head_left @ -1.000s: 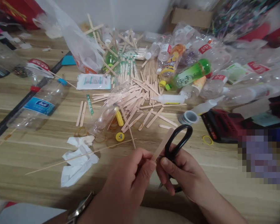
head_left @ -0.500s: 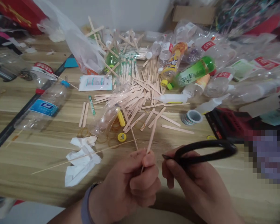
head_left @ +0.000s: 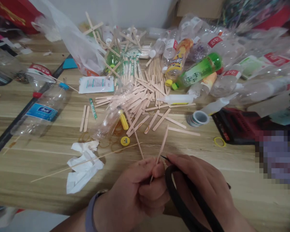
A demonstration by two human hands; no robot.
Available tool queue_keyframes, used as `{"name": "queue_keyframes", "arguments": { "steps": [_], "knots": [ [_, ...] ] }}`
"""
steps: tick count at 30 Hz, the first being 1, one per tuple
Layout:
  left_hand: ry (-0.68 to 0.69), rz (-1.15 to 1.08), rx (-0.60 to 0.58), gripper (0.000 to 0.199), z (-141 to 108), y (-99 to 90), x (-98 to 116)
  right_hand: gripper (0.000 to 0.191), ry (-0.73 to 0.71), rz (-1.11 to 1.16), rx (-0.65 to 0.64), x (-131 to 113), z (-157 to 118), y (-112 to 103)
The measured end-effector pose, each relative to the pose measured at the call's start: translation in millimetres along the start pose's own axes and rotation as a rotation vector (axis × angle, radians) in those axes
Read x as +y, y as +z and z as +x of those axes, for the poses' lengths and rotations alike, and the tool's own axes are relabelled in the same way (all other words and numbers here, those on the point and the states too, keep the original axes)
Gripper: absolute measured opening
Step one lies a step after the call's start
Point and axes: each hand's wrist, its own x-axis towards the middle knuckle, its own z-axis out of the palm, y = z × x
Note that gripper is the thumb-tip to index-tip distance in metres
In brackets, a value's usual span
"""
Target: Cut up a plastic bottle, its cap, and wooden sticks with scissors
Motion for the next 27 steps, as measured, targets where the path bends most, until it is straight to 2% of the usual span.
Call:
{"name": "queue_keyframes", "arguments": {
  "steps": [13, 15, 19, 21, 22, 23, 25, 26, 27],
  "knots": [
    [-0.005, 0.007, 0.01, 0.028, 0.1, 1.7, -3.3, 0.03, -0.069, -0.063, 0.01, 2.3, -0.5, 0.4],
    [0.005, 0.058, 0.053, 0.029, 0.1, -0.6, -7.5, 0.029, -0.078, -0.071, 0.022, 2.6, -1.0, 0.4],
    [0.048, 0.242, 0.218, 0.036, -0.6, -3.3, -14.0, 0.028, -0.095, -0.052, 0.05, 2.8, -4.9, -2.6],
    [0.02, 0.379, 0.266, 0.042, -1.4, -2.7, -11.7, 0.024, -0.005, 0.054, 0.029, 1.3, -7.0, -5.1],
    [0.001, 0.459, 0.266, 0.044, -1.8, -2.2, -9.0, 0.02, 0.082, 0.144, -0.022, 0.1, -7.7, -6.4],
    [-0.014, 0.54, 0.251, 0.046, -2.1, -1.5, -5.8, 0.018, 0.183, 0.256, -0.094, -1.1, -8.2, -7.6],
    [-0.023, 0.662, 0.202, 0.048, -2.4, -0.5, 0.3, 0.026, 0.371, 0.465, -0.262, -2.9, -9.5, -9.6],
    [-0.025, 0.691, 0.185, 0.048, -2.5, -0.4, 2.2, 0.029, 0.418, 0.513, -0.305, -3.0, -10.7, -10.4],
    [-0.028, 0.697, 0.183, 0.048, -2.5, -0.6, 2.9, 0.028, 0.411, 0.502, -0.295, -2.5, -12.5, -11.2]
  ]
}}
